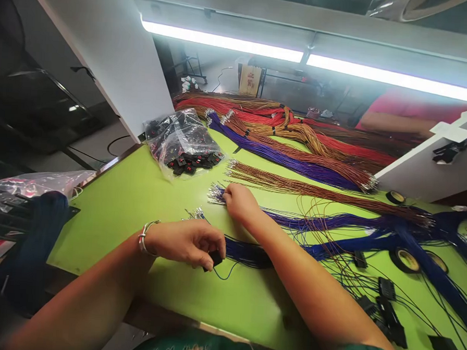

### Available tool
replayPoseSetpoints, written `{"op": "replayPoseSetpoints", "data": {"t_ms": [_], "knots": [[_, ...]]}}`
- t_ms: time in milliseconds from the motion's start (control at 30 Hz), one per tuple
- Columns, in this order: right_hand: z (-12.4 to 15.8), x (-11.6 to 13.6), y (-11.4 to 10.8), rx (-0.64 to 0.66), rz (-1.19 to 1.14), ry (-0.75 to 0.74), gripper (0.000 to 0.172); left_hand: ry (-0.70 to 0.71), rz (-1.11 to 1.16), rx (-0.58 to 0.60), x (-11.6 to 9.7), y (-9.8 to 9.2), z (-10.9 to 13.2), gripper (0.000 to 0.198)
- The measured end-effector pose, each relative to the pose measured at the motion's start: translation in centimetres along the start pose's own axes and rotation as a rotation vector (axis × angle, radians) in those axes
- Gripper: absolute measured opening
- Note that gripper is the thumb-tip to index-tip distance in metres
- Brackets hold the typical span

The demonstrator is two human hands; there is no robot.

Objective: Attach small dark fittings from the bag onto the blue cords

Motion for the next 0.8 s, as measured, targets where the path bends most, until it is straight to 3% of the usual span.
{"op": "replayPoseSetpoints", "data": {"t_ms": [67,200,267,333,533,800], "knots": [[0.4,-0.4,-1.7,-0.080,-0.036,0.032,0.012,-0.019,0.057,-0.090,0.2,-0.9,-0.3,0.020],[2.7,-0.6,-4.8,-0.218,-0.192,0.060,0.010,-0.026,0.219,-0.419,1.3,-3.8,-0.6,0.023],[4.1,-0.5,-5.3,-0.235,-0.292,0.063,0.014,0.007,0.355,-0.570,2.0,-5.0,-0.6,0.027],[5.4,-0.3,-5.3,-0.236,-0.361,0.070,0.017,0.044,0.513,-0.645,2.7,-5.4,-0.7,0.030],[6.5,-0.6,-3.3,-0.172,-0.395,0.092,0.018,-0.003,0.861,-0.660,4.3,-4.8,-1.4,0.035],[6.4,-0.3,-3.1,-0.134,-0.237,0.061,0.016,-0.036,0.894,-0.619,4.5,-4.4,-1.8,0.036]]}}
Point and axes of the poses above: each hand's wrist, its own z-axis away from the middle knuckle, its own y-axis out of the palm, x = y × z, the point moved 9 cm from there along -z, towards the middle knuckle, and after that the axes turned 3 degrees about -y, right-handed, at the moved point
